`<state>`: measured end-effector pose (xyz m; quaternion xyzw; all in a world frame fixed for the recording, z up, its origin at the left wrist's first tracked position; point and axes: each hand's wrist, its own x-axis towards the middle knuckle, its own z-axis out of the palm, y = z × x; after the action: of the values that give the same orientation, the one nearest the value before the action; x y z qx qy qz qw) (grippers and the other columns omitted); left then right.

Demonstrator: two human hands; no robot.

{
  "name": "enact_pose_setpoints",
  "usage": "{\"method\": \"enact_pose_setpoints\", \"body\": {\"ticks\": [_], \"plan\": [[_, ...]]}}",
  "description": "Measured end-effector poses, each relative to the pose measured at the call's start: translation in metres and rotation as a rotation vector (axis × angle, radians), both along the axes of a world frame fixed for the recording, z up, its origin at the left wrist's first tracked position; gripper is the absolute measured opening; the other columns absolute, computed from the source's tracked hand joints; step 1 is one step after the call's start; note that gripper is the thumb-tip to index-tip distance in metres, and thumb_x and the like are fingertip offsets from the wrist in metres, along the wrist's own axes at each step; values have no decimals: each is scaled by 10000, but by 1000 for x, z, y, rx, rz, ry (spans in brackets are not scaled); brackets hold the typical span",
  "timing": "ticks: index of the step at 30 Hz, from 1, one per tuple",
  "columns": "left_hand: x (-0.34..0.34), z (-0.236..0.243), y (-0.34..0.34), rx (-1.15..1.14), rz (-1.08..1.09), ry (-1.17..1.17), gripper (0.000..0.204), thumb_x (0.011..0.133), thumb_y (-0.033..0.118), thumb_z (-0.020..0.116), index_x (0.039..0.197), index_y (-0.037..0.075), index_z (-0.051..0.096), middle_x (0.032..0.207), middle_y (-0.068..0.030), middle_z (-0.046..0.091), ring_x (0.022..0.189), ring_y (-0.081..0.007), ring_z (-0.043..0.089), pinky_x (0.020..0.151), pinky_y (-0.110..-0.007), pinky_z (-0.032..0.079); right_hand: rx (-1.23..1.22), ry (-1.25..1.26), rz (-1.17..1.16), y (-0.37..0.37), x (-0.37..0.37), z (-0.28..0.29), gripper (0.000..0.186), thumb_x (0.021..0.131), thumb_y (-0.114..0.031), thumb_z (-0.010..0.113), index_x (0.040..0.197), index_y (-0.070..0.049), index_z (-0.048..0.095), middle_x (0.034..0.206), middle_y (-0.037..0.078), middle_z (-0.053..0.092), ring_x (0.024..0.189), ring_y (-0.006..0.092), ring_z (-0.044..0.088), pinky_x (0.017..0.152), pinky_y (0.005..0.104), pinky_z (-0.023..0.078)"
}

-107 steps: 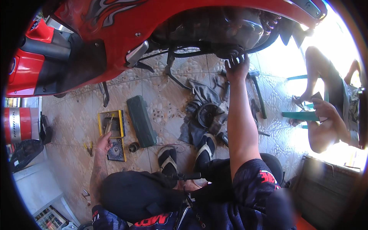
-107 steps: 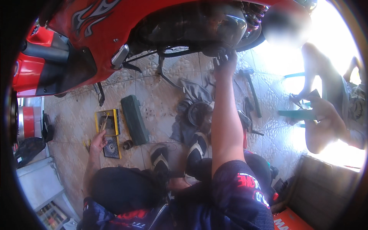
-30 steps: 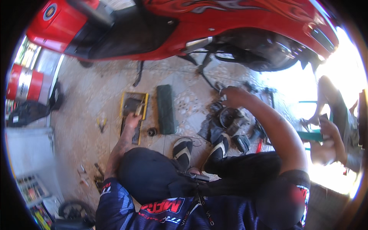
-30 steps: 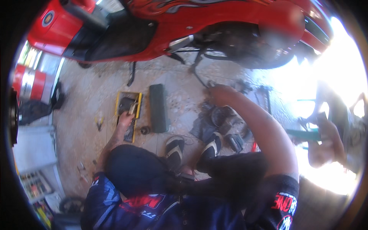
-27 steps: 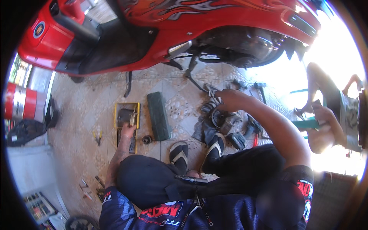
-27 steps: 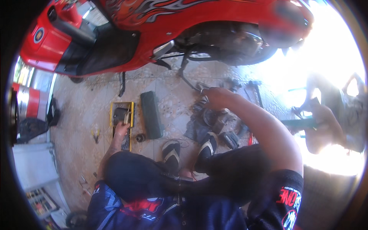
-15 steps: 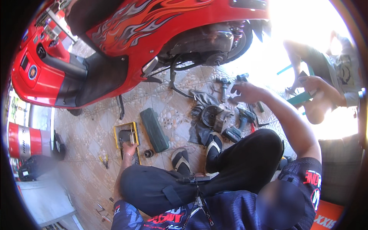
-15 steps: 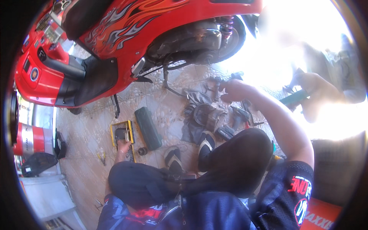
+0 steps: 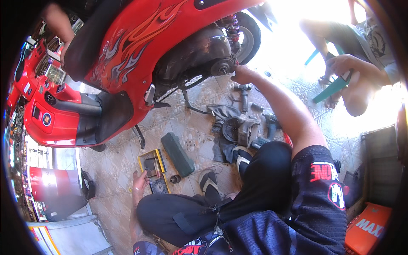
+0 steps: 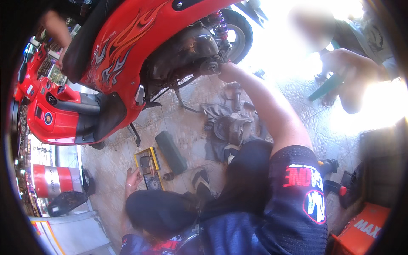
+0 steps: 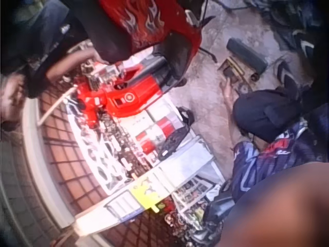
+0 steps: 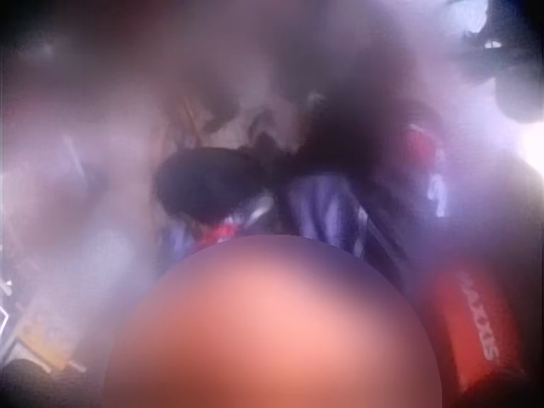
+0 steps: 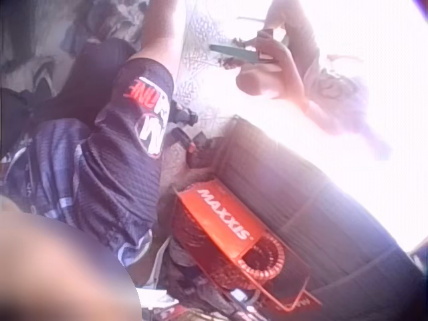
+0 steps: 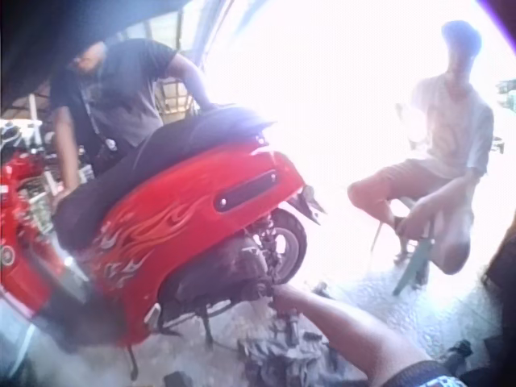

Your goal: The person sits on the floor and uses a power drill and hand tools to remove the belt cover and belt from a red scooter. They then clean the pulley assembly with a cloth and place the removed parts on the floor.

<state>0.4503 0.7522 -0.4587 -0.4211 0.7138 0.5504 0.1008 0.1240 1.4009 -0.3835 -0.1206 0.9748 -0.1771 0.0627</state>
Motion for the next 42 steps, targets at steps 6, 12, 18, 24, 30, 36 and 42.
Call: {"method": "enact_pose_setpoints", "body": {"ticks": [6,12,18,24,30,36,42], "plan": [[-7,40,19,38,-14,62,926,944,228,731,1587,170,67,904,-31,583,719,-129,588,634,-311,545,-988,-443,-701,-18,-17,-22,844,923,-640,603,1450,-9,414,1366,219,536,1161,394,614,874,537,582],[-27,64,39,87,-49,103,888,969,190,700,1585,211,61,879,-13,571,720,-127,578,669,-327,542,-1514,-435,-827,-47,-16,-44,948,898,-673,610,1519,-56,247,1482,220,402,1320,398,480,981,550,526],[-53,90,59,26,-126,112,841,981,203,679,1592,216,101,904,-14,570,762,-132,587,718,-347,543,-1741,-352,-842,-41,-38,-65,771,900,-665,604,1411,-135,375,1405,127,479,1230,309,526,952,522,484],[-78,104,82,57,-173,113,876,979,194,689,1593,173,63,901,-15,574,748,-119,576,720,-335,544,-1923,-390,-751,-39,-45,-76,734,885,-652,632,1388,-177,388,1396,103,479,1248,291,510,958,523,459],[-94,112,96,49,-229,101,829,993,200,664,1592,166,92,940,-20,595,780,-130,612,744,-353,552,-2022,-265,-774,-68,-37,-75,817,838,-604,731,1444,-222,337,1438,94,431,1295,310,480,954,583,455],[-113,117,108,21,-281,107,824,994,189,660,1592,154,94,953,-24,589,781,-131,617,751,-351,551,-2030,-234,-760,-80,-43,-75,1052,747,-453,887,1505,-222,195,1429,132,429,1280,346,502,864,534,557],[-128,123,125,-16,-362,96,880,976,212,689,1600,113,76,1001,-49,577,814,-115,594,772,-337,549,-2163,-272,-771,-78,-51,-83,871,827,-443,816,1442,-223,240,1454,129,373,1331,357,442,945,635,509]]}}
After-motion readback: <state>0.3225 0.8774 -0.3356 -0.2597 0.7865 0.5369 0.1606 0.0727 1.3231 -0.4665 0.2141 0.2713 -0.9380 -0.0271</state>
